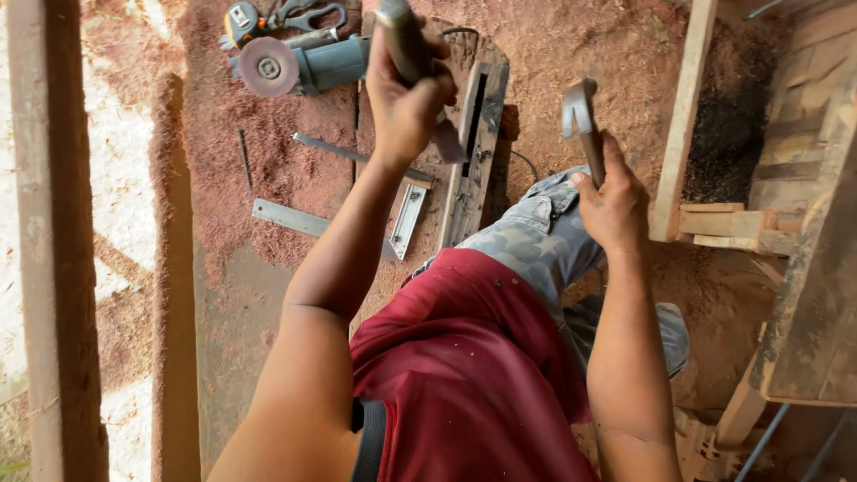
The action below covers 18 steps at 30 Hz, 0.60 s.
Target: The person sits on the ground and uses a hammer to repeatedly strike a metal chisel held against a metal bar. The person adjusts the chisel and bar position multiple times during the process.
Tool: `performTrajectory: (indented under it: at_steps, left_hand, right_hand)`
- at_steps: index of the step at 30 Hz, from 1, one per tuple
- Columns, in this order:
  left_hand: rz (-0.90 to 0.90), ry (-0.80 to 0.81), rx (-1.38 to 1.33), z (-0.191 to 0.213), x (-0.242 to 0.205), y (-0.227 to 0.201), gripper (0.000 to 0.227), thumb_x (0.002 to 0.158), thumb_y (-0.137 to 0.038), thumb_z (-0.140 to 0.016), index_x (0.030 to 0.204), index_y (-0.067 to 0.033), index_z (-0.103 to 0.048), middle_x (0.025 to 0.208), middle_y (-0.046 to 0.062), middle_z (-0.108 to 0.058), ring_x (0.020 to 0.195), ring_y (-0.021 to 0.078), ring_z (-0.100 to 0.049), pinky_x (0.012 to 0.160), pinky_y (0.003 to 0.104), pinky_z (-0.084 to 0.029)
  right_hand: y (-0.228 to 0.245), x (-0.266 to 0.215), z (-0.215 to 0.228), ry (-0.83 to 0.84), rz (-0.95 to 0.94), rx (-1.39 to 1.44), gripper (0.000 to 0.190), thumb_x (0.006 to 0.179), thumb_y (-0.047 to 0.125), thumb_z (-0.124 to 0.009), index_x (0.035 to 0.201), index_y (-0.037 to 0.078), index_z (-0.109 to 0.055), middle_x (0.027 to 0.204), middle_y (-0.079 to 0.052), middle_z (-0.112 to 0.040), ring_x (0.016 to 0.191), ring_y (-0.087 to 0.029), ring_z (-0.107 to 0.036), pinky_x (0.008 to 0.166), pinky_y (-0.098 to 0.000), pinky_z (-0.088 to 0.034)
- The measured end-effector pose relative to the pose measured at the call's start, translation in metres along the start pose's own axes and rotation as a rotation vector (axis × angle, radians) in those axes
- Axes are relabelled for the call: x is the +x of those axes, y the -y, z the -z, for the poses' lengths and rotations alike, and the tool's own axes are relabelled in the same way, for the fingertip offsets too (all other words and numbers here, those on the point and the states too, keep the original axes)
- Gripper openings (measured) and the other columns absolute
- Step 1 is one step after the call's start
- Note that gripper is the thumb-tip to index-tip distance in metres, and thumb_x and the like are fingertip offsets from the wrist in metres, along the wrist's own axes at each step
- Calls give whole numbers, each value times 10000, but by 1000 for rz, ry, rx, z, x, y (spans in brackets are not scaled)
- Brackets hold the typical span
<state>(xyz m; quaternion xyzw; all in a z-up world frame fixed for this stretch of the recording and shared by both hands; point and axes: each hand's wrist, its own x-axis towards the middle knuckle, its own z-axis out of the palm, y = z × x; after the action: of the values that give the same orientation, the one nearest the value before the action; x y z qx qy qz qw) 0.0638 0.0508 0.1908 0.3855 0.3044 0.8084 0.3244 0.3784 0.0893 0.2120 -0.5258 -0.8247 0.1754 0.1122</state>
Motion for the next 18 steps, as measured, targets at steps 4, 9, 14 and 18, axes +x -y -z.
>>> performTrajectory:
  at_steps: [4, 9, 14, 18]
  left_hand:
    - [198, -206, -330, -20, 13, -7, 359, 923, 22, -586, 1268, -58, -526, 880, 108, -613, 608, 198, -542, 531, 326, -451]
    - [237, -217, -451, -35, 26, -23, 111, 910, -39, -538, 1018, -42, -567, 702, 91, -556, 538, 194, -502, 494, 333, -413]
    - [131, -76, -477, -47, 21, -44, 162, 999, -162, -541, 1138, -78, -534, 958, 108, -561, 769, 227, -539, 684, 374, -432]
    - [-141, 14, -135, -61, 3, -67, 402, 1017, 30, -647, 1380, -97, -530, 1251, 136, -648, 1131, 297, -667, 1024, 455, -591]
  right_hand:
    - [-5, -5, -4, -14, -11, 16, 662, 984, 56, -699, 1564, 153, -395, 973, -169, -730, 734, -327, -696, 561, -485, -579]
    - [-9, -2, -10, -8, -3, 26, 680, 958, 33, -712, 1545, 155, -393, 997, -170, -731, 679, -280, -687, 495, -438, -574]
    - [-10, -4, -9, -10, 0, 4, 683, 968, 61, -728, 1553, 185, -398, 972, -165, -732, 717, -299, -697, 535, -455, -581]
    - [-10, -3, -8, -28, 37, 23, 676, 975, 37, -724, 1554, 173, -402, 975, -143, -728, 713, -277, -686, 539, -426, -580]
